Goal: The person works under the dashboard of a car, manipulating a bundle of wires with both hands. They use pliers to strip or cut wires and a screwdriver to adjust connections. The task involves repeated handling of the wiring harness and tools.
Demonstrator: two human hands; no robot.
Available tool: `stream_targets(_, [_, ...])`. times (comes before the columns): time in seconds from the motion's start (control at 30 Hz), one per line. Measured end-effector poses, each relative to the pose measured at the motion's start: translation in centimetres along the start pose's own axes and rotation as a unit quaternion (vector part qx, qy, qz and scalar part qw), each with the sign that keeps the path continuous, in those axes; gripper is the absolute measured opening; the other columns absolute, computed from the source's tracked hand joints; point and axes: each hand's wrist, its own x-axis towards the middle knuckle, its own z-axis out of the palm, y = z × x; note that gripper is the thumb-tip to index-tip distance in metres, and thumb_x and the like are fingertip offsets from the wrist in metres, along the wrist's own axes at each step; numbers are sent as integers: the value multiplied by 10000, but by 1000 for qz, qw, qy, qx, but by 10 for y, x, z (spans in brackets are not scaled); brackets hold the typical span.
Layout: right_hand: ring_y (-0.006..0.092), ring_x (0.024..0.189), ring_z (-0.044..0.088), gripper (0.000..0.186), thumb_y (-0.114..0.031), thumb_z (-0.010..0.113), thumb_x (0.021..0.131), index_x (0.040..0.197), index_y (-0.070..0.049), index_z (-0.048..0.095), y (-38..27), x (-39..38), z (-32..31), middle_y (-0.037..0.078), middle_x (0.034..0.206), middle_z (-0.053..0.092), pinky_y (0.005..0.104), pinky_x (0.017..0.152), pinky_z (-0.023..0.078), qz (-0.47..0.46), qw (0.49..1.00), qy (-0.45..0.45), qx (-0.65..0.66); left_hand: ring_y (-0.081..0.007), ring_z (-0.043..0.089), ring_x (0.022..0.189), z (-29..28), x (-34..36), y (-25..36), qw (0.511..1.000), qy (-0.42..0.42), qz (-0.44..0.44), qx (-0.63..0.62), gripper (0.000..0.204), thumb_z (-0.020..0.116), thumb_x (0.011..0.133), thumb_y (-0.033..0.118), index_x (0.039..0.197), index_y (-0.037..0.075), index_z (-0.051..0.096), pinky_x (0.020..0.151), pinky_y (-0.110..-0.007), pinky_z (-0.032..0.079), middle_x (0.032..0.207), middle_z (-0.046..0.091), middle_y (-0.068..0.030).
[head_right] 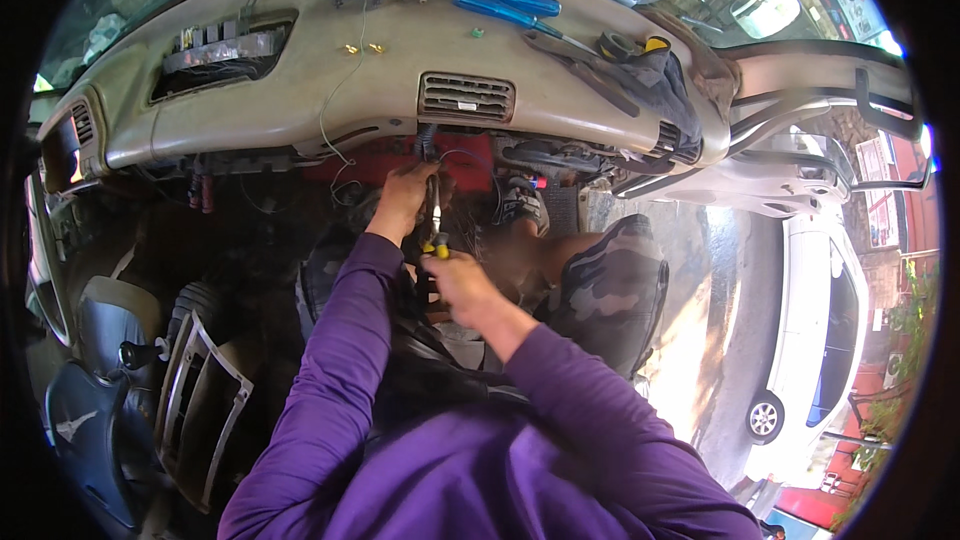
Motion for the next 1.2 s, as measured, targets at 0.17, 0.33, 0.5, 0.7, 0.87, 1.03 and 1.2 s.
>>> stream_targets(0.17, [466, 1135, 611, 368, -292, 434, 1036, 1145, 23, 590, -23, 4, -82, 273, 1242, 611, 599, 887, 572, 126, 899, -325, 265, -241, 702, 680, 4, 0, 3, 999, -29, 24, -33, 233, 589, 963, 188, 973, -15, 703, 640, -348, 553, 826, 739, -150])
stream_targets(0.33, [476, 1136, 595, 327, -293, 483, 1010, 1071, 10, 587, -29, 21, -91, 302, 1257, 566, 633, 867, 574, 120, 842, -412, 328, -231, 703, 691, 4, -4, 8, 999, -28, 17, -26, 226, 590, 966, 184, 971, -10, 704, 651, -330, 552, 833, 740, -139])
stream_targets(0.5, [429, 1099, 601, 292, -304, 518, 987, 1041, -28, 597, -33, 27, -97, 251, 1221, 585, 573, 853, 576, 136, 824, -442, 328, -222, 700, 703, 1, -5, 10, 999, -33, 27, -19, 215, 592, 972, 183, 989, 1, 705, 651, -316, 554, 857, 731, -110])
stream_targets(0.7, [346, 954, 624, 241, -289, 493, 977, 1015, -70, 586, -44, 20, -98, 193, 1132, 606, 406, 702, 525, 130, 845, -423, 302, -215, 699, 770, -5, 5, 1, 997, -46, 11, -56, 213, 589, 975, 175, 1034, 4, 701, 646, -342, 578, 938, 722, -104])
stream_targets(0.87, [307, 880, 625, 234, -284, 467, 974, 1000, -79, 576, -49, 18, -101, 173, 1042, 618, 400, 691, 523, 130, 855, -411, 289, -207, 697, 756, -5, 4, 1, 998, -45, 24, -40, 207, 601, 974, 181, 1039, 12, 702, 650, -344, 584, 915, 716, -97])
stream_targets(1.03, [283, 819, 585, 228, -282, 467, 950, 982, -77, 563, -53, 6, -87, 152, 975, 596, 412, 677, 476, 140, 880, -364, 271, -195, 692, 705, 0, -3, 7, 999, -41, 34, -7, 193, 630, 961, 172, 1011, 2, 704, 646, -329, 577, 857, 723, -102])
stream_targets(1.2, [243, 686, 642, 216, -94, 622, 834, 1014, 26, 620, -12, 7, -43, 133, 820, 664, 360, 634, 496, -73, 985, -134, 84, -193, 684, 661, 7, -4, 4, 991, -7, 99, 88, 197, 635, 957, 166, 974, -18, 702, 614, -310, 552, 806, 728, -111])
